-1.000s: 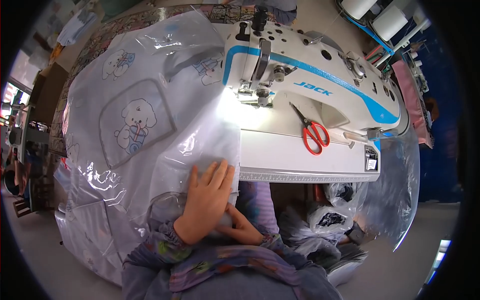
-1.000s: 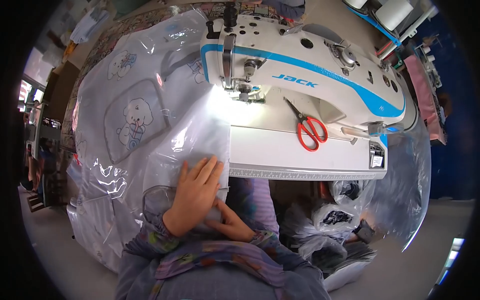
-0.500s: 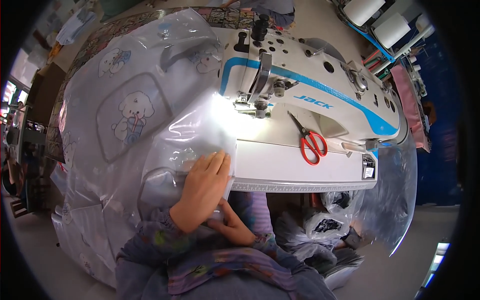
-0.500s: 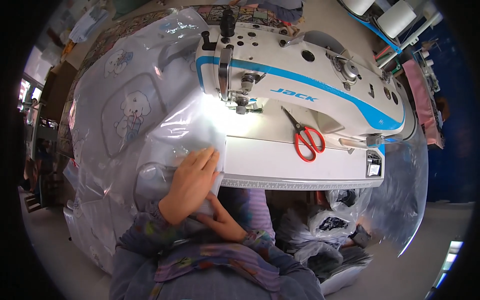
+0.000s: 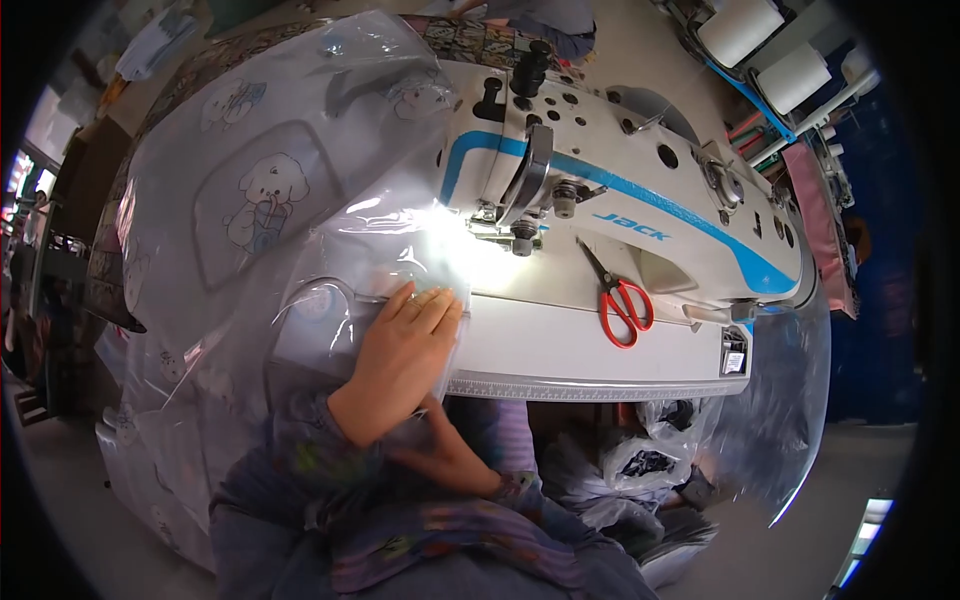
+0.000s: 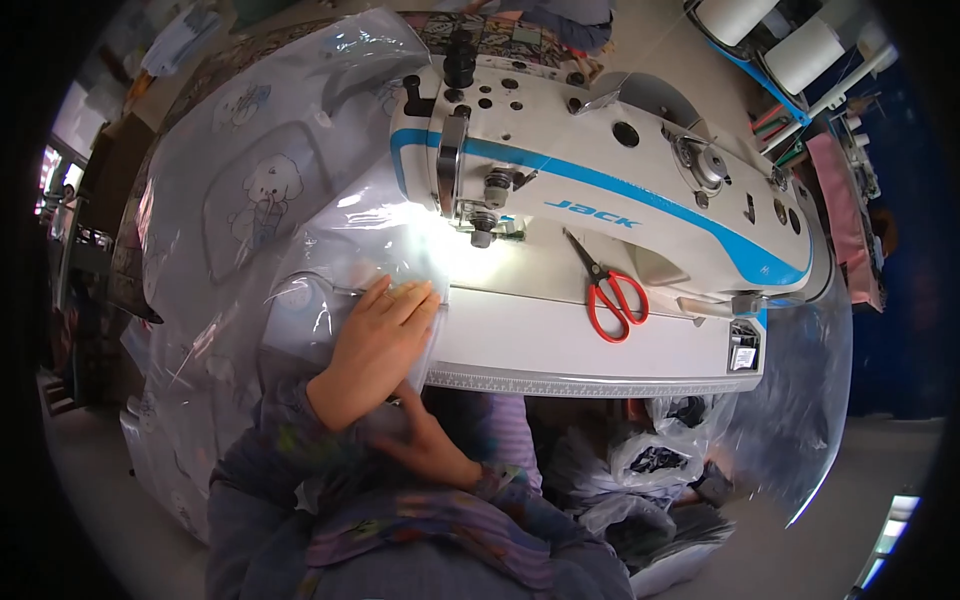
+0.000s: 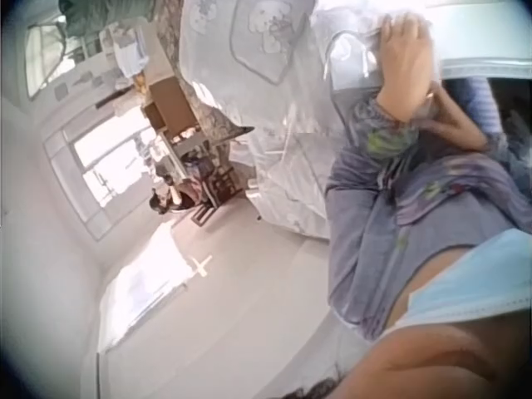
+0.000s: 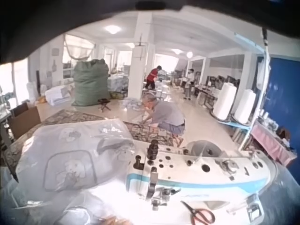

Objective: Sewing plastic protective sheets onto patterned fabric items using an industrial sewing machine.

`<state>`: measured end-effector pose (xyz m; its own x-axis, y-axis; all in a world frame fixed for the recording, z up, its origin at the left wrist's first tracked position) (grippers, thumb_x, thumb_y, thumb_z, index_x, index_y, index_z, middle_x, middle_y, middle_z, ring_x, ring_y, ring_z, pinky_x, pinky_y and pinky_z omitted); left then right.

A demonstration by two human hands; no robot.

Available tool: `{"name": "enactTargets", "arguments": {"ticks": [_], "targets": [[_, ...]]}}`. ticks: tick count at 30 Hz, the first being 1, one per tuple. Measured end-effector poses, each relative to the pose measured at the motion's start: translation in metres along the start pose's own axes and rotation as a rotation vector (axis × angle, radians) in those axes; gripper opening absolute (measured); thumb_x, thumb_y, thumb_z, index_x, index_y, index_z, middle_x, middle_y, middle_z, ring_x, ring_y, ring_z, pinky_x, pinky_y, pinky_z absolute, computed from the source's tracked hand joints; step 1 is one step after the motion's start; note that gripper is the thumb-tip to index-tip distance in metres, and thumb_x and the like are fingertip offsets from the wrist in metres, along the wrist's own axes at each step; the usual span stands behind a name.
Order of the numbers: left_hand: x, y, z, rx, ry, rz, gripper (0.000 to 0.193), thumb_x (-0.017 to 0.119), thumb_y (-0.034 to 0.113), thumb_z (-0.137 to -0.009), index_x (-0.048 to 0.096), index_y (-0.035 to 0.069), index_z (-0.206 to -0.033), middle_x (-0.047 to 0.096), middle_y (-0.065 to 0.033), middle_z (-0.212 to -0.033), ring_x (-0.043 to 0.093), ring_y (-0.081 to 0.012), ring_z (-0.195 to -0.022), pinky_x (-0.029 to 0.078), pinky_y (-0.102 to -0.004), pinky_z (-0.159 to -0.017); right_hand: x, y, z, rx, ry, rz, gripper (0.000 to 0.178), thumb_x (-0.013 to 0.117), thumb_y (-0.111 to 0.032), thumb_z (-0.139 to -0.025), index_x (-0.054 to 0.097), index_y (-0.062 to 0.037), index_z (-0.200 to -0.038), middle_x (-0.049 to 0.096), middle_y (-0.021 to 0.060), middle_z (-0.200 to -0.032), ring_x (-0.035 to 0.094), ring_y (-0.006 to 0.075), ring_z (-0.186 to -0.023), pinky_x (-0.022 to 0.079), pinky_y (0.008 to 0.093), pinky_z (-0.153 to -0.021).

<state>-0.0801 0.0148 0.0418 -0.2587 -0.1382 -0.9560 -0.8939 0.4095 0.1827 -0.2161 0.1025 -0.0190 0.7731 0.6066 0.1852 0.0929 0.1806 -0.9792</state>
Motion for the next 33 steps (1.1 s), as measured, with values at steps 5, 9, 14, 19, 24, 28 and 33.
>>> {"name": "enactTargets", "arguments": {"ticks": [5,9,14,19,24,28,33], "targets": [[-0.001,-0.009,-0.013,0.073,0.077,0.012,0.033,0.061,0.016,-0.09,0.063,0.003,-0.12,0.064,-0.0099,-0.121,0.059,-0.0207,-0.12,0.038,-0.0415,-0.113,-0.003,0.016,0.002,0.116,-0.13,0.264,0.071,0.07,-0.014,-0.092,0.029,-0.002,-0.149,0.062,0.0214,-0.12,0.065,0.0323,-0.109,0.051,0.0387,-0.091],[0.002,-0.021,-0.024,0.101,0.113,0.018,0.03,0.062,0.017,-0.089,0.063,0.005,-0.117,0.063,-0.009,-0.12,0.059,-0.0205,-0.119,0.038,-0.0416,-0.113,0.0,-0.012,-0.008,0.278,-0.095,0.134,0.069,0.066,-0.01,-0.094,0.027,-0.0014,-0.151,0.059,0.0229,-0.125,0.066,0.0308,-0.107,0.051,0.0373,-0.087],[0.001,-0.037,-0.04,0.103,0.015,0.165,0.033,0.067,0.011,-0.086,0.061,0.008,-0.119,0.057,-0.0089,-0.116,0.056,-0.0303,-0.115,0.041,-0.0465,-0.11,0.0,-0.017,-0.025,-0.018,0.043,0.154,0.075,0.063,-0.005,-0.095,0.021,-0.003,-0.157,0.052,0.0156,-0.139,0.059,0.0229,-0.113,0.047,0.0318,-0.094],[0.004,-0.052,-0.054,0.156,0.08,0.193,0.03,0.068,0.014,-0.086,0.062,0.005,-0.114,0.056,-0.013,-0.114,0.055,-0.0357,-0.113,0.041,-0.0463,-0.108,-0.013,-0.031,-0.022,0.155,0.122,-0.158,0.068,0.057,0.001,-0.098,0.025,-0.0077,-0.158,0.05,0.0115,-0.141,0.057,0.0155,-0.115,0.046,0.0283,-0.097],[0.006,-0.059,-0.059,0.172,0.094,0.192,0.028,0.069,0.017,-0.086,0.062,0.004,-0.11,0.055,-0.015,-0.114,0.054,-0.0359,-0.114,0.041,-0.0461,-0.11,-0.034,-0.044,-0.017,0.192,0.219,-0.437,0.061,0.053,0.004,-0.1,0.031,-0.0084,-0.156,0.064,0.0084,-0.122,0.061,0.0126,-0.104,0.048,0.0268,-0.093],[0.0,-0.051,-0.057,0.159,0.073,0.137,0.036,0.07,0.016,-0.086,0.061,0.004,-0.119,0.056,-0.0133,-0.119,0.052,-0.0332,-0.12,0.04,-0.0456,-0.11,-0.04,-0.046,-0.022,0.229,0.228,-0.434,0.059,0.053,0.004,-0.1,0.034,-0.0083,-0.154,0.064,0.0082,-0.121,0.061,0.0118,-0.103,0.048,0.026,-0.09],[0.003,-0.029,-0.035,0.03,0.009,-0.046,0.042,0.07,0.019,-0.086,0.06,0.005,-0.125,0.057,-0.0109,-0.123,0.05,-0.0306,-0.128,0.033,-0.0542,-0.114,-0.039,-0.037,-0.01,0.132,0.317,-0.444,0.058,0.055,0.001,-0.099,0.031,-0.005,-0.152,0.063,0.0107,-0.12,0.061,0.0135,-0.102,0.048,0.0261,-0.09]]}}
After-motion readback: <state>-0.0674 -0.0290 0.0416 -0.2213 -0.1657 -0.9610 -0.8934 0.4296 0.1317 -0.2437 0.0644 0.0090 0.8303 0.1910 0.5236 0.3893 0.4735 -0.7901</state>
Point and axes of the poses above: each hand's wrist, its own z-axis away from the middle knuckle, its own x-axis out of the palm, y = z × x, the point moved 1 cm from there along -z, towards the middle knuckle
